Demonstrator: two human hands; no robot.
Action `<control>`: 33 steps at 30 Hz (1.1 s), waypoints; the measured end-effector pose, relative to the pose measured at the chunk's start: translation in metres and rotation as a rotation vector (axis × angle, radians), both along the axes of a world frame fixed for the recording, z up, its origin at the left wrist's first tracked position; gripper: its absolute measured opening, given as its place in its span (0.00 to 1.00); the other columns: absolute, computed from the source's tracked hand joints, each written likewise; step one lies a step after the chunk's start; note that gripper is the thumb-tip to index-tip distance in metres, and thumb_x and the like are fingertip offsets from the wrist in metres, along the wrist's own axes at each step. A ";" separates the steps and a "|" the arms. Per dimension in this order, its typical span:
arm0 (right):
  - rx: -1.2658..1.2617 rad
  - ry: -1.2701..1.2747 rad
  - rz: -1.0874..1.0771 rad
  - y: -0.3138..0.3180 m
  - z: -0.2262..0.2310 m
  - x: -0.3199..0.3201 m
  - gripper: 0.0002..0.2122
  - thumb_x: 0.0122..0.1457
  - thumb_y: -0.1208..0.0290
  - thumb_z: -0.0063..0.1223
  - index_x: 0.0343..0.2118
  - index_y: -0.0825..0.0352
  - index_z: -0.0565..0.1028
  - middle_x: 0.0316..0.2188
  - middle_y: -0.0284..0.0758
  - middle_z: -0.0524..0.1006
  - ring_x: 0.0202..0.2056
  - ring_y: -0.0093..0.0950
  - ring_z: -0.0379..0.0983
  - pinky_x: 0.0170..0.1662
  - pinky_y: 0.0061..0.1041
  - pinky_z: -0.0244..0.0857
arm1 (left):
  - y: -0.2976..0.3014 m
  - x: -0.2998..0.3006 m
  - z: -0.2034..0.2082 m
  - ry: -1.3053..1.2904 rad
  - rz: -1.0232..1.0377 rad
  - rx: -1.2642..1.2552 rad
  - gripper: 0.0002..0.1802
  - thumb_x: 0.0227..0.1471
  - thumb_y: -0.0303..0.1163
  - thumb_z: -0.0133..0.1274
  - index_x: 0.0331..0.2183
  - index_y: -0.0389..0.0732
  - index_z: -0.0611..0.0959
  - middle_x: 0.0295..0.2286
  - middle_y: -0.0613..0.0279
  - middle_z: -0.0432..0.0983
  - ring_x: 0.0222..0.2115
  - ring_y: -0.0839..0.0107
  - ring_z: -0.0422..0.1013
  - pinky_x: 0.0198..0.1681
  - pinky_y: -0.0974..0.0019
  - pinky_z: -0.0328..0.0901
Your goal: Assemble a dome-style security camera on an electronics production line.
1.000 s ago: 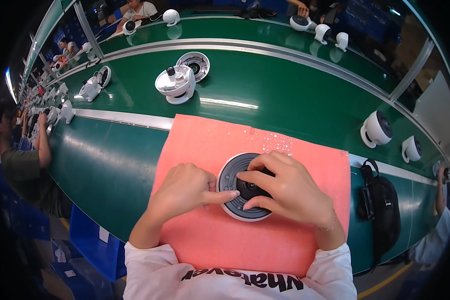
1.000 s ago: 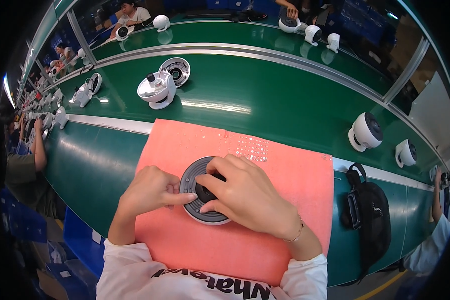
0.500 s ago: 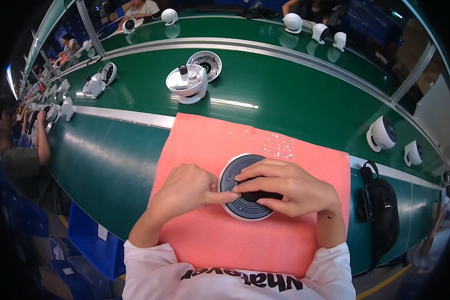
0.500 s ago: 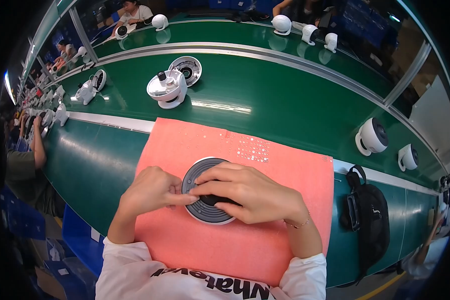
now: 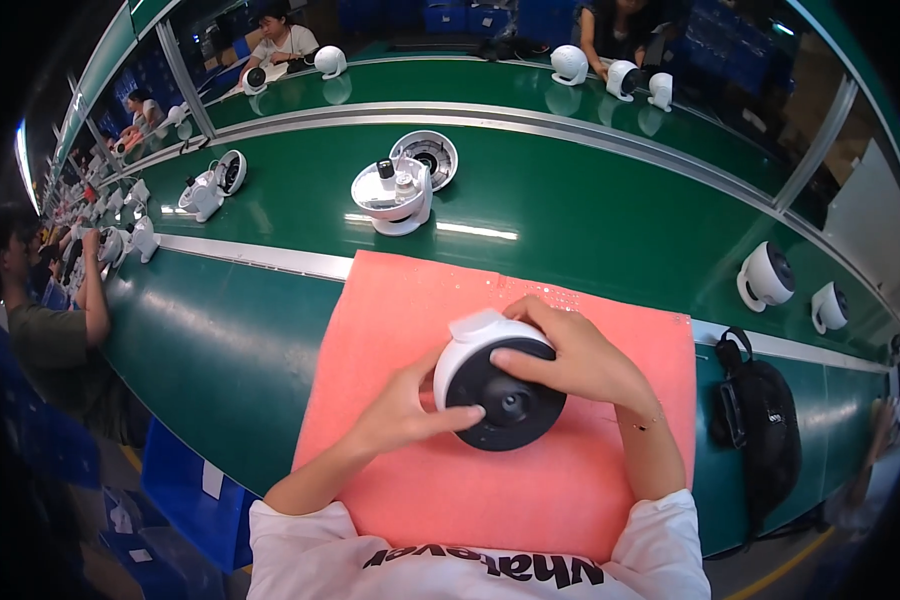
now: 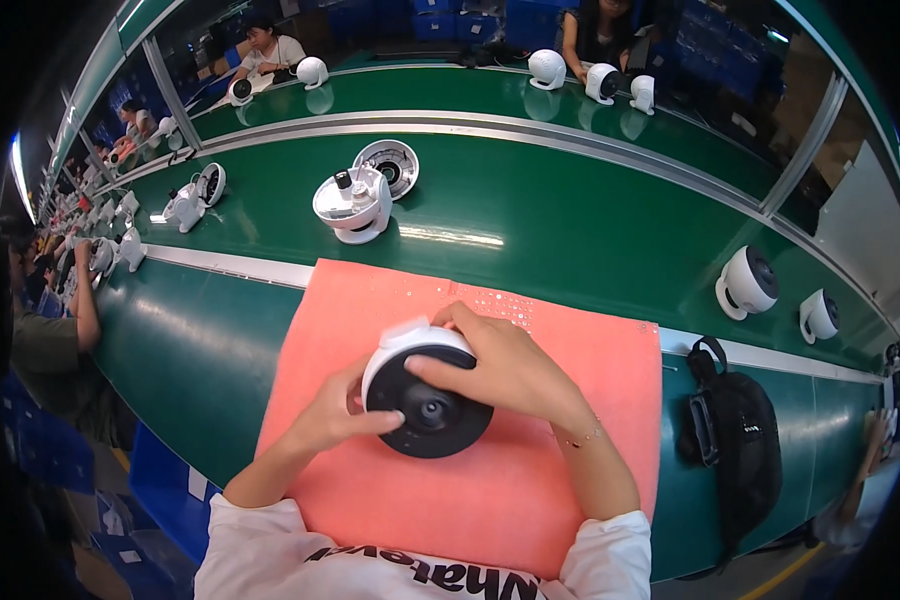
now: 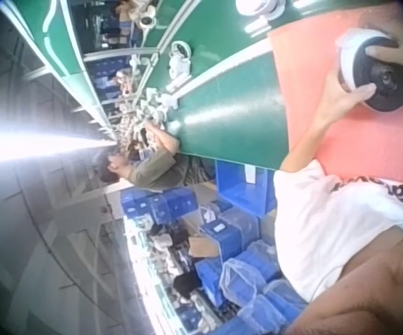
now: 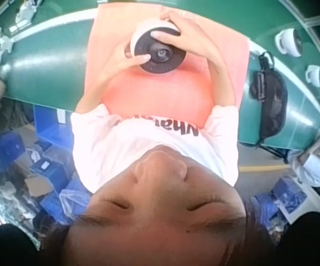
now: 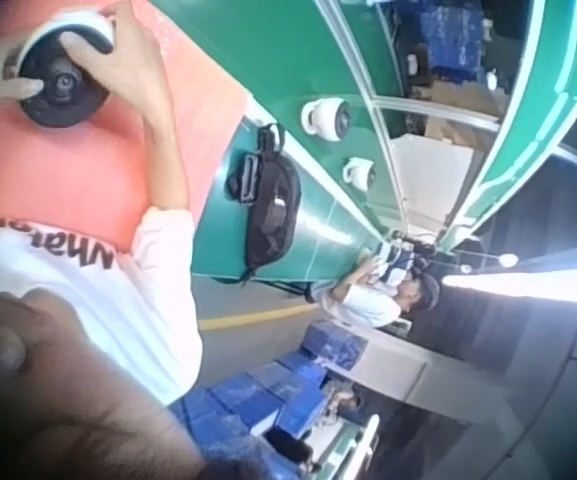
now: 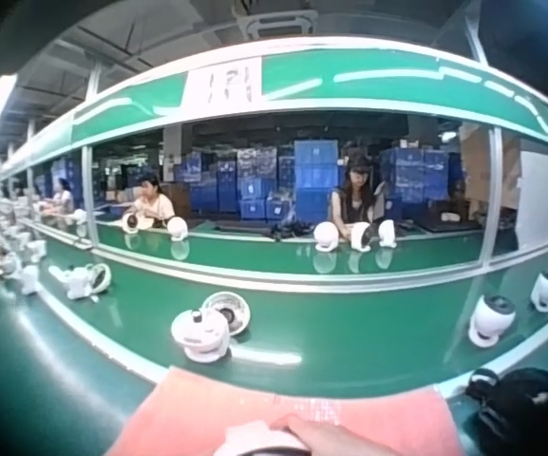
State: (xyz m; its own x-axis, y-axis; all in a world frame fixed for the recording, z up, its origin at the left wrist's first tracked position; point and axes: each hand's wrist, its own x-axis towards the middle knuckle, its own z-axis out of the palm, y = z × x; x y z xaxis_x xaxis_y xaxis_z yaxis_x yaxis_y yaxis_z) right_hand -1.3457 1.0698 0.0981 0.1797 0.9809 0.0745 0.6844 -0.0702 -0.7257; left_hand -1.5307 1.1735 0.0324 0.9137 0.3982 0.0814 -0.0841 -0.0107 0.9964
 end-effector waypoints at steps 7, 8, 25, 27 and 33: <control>0.316 0.067 0.030 0.006 0.010 -0.025 0.47 0.27 0.59 0.72 0.51 0.65 0.54 0.40 0.42 0.72 0.48 0.35 0.67 0.51 0.32 0.58 | 0.002 -0.008 0.031 -0.183 0.233 0.623 0.50 0.27 0.35 0.66 0.52 0.28 0.61 0.40 0.46 0.72 0.39 0.58 0.72 0.39 0.60 0.71; 0.324 0.068 0.028 0.008 0.011 -0.026 0.47 0.27 0.59 0.72 0.51 0.65 0.54 0.40 0.42 0.72 0.48 0.35 0.67 0.51 0.32 0.58 | 0.004 -0.009 0.032 -0.184 0.230 0.630 0.50 0.27 0.35 0.66 0.52 0.28 0.61 0.40 0.46 0.72 0.39 0.58 0.72 0.39 0.60 0.71; 0.698 -0.014 -0.212 0.067 -0.032 -0.025 0.43 0.36 0.66 0.66 0.56 0.70 0.54 0.48 0.50 0.66 0.47 0.38 0.69 0.47 0.32 0.67 | 0.056 0.089 0.003 -0.671 0.456 -0.595 0.42 0.48 0.68 0.32 0.56 0.49 0.56 0.54 0.60 0.56 0.53 0.62 0.57 0.54 0.57 0.57; 0.731 0.036 -0.234 0.070 -0.029 -0.020 0.42 0.37 0.66 0.66 0.55 0.71 0.56 0.47 0.49 0.67 0.47 0.36 0.69 0.46 0.31 0.68 | 0.061 0.100 0.006 -0.635 0.449 -0.592 0.41 0.48 0.68 0.30 0.55 0.51 0.58 0.53 0.61 0.58 0.53 0.61 0.58 0.54 0.55 0.57; 0.570 0.767 -0.488 0.084 -0.049 0.040 0.30 0.47 0.56 0.60 0.49 0.68 0.64 0.39 0.38 0.72 0.38 0.29 0.71 0.37 0.24 0.69 | 0.099 0.126 0.013 -0.223 -0.060 -0.616 0.36 0.47 0.57 0.49 0.51 0.43 0.63 0.49 0.56 0.61 0.47 0.63 0.64 0.46 0.57 0.65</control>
State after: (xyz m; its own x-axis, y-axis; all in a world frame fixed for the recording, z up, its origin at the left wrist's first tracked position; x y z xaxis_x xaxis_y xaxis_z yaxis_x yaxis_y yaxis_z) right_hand -1.3060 1.1540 0.0490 0.7361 0.6469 0.1991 0.0215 0.2717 -0.9621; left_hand -1.4049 1.2727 0.0453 0.9234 0.3812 0.0445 -0.2718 0.5677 0.7771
